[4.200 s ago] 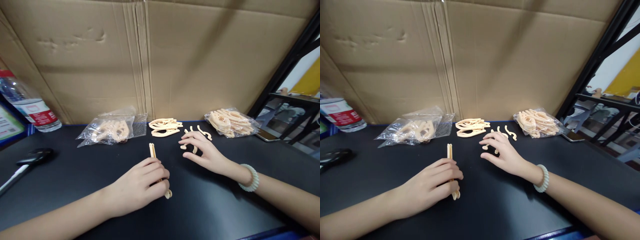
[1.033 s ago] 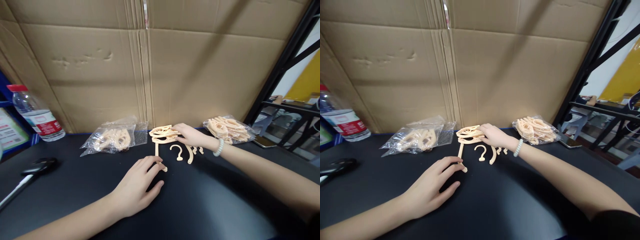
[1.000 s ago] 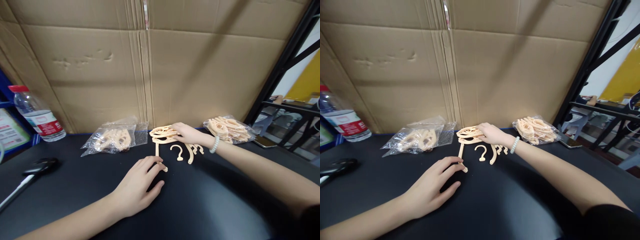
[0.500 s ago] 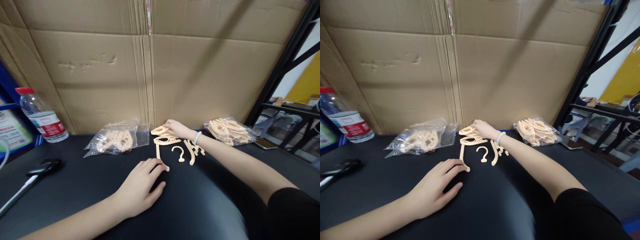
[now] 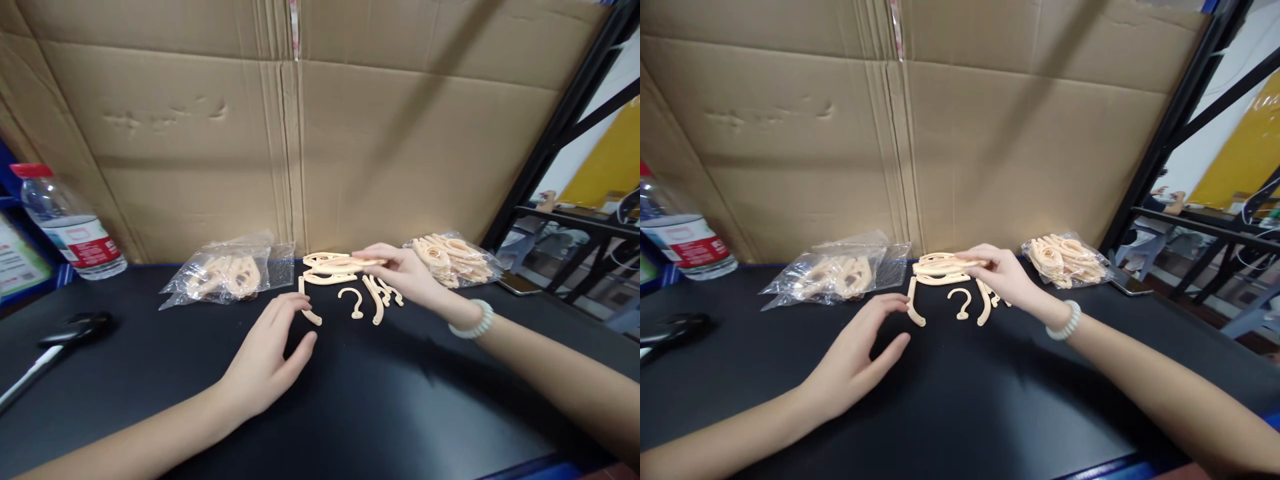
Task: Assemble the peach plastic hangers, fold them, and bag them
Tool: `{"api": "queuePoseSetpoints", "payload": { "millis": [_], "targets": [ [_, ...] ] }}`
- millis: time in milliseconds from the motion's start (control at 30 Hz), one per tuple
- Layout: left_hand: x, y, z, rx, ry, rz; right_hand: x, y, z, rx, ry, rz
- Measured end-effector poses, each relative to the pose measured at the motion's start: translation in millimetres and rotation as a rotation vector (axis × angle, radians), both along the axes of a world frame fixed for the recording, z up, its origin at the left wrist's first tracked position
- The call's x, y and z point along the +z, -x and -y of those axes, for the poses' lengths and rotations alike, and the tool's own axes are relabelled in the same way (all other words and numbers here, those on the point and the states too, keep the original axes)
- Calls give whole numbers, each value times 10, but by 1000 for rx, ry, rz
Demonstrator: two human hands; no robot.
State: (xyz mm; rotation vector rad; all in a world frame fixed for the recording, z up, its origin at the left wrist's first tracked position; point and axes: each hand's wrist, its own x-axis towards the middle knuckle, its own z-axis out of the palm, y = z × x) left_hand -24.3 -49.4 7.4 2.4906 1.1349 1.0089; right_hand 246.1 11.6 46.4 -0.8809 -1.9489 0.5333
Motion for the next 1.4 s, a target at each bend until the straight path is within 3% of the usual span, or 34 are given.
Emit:
{"api": "queuePoseSetpoints", "payload": {
  "millis": [133,200,300,533,767,867,967,1200,1300,1400],
  "targets": [
    [51,-67,58,-10,363,354,-54,22,434,161,98,-46],
    [42,-107,86,-66,516,410,-84,70,558,213,89,-13],
    [2,-142,108,-178,610,397,-110,151,647,290,51,32],
    [2,-140,87,-128,606,358,-137,175,691,207,83,-61],
    [4,-153,69,-97,601,404,-216,127,634,269,358,-245],
    [-4,-151,61,-66,592,458,-244,122,591,242,406,-300],
    [-12,-145,39,-54,605,528,-244,108,562,166,376,-251],
    [3,-119,26,-91,583,610,-182,16,551,15,94,246],
    [14,-111,65,-108,541,610,-175,-18,527,-10,73,265],
    [12,-103,93,-108,528,593,-182,-40,476,-50,157,92]
  ]
}}
